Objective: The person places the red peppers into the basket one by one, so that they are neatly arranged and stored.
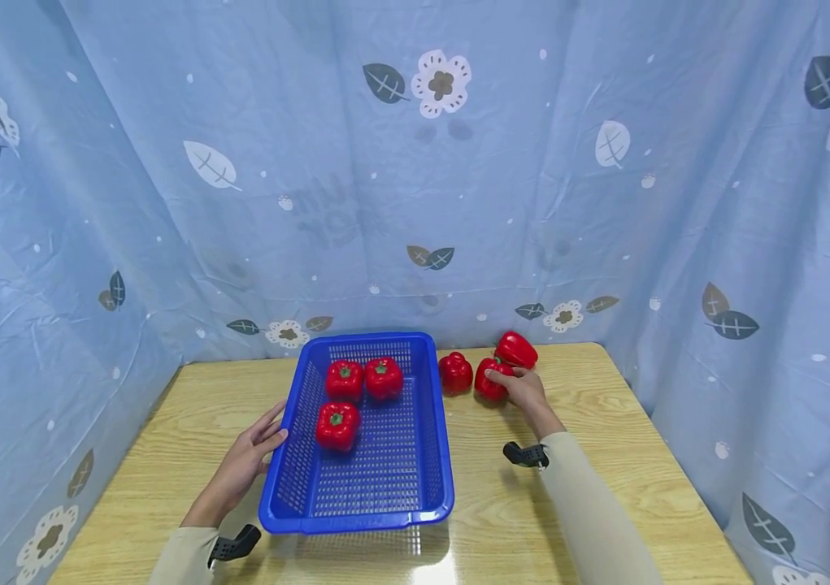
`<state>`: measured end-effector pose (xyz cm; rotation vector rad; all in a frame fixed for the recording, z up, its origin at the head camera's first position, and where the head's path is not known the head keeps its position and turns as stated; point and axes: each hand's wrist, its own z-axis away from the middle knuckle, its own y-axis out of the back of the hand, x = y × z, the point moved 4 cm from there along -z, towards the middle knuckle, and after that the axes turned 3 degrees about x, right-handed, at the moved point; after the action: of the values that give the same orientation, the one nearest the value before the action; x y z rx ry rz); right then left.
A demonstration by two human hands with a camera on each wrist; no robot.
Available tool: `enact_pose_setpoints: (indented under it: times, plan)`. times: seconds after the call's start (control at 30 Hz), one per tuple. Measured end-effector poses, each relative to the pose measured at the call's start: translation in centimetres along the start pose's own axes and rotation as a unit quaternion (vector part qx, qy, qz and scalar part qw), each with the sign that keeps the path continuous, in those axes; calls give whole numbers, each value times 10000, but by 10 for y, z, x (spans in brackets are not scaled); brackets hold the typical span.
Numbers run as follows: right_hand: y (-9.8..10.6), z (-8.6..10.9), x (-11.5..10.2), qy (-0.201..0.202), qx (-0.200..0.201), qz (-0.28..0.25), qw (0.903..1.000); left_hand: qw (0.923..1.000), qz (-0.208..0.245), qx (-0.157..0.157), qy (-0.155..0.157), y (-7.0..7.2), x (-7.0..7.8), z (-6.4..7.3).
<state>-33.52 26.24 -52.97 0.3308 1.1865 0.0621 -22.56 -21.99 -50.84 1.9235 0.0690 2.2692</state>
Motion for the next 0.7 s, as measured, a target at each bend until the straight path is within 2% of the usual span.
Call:
enact_pose_setpoints:
  times: [0.43,0.7]
  plan:
    - [-5,13,-3,482,-39,484,9977,10000,25,-4,-55,2,-3,1]
    - [-3,20,-2,781,140,858,9932,9999,49,-119,-84,0,-3,-1]
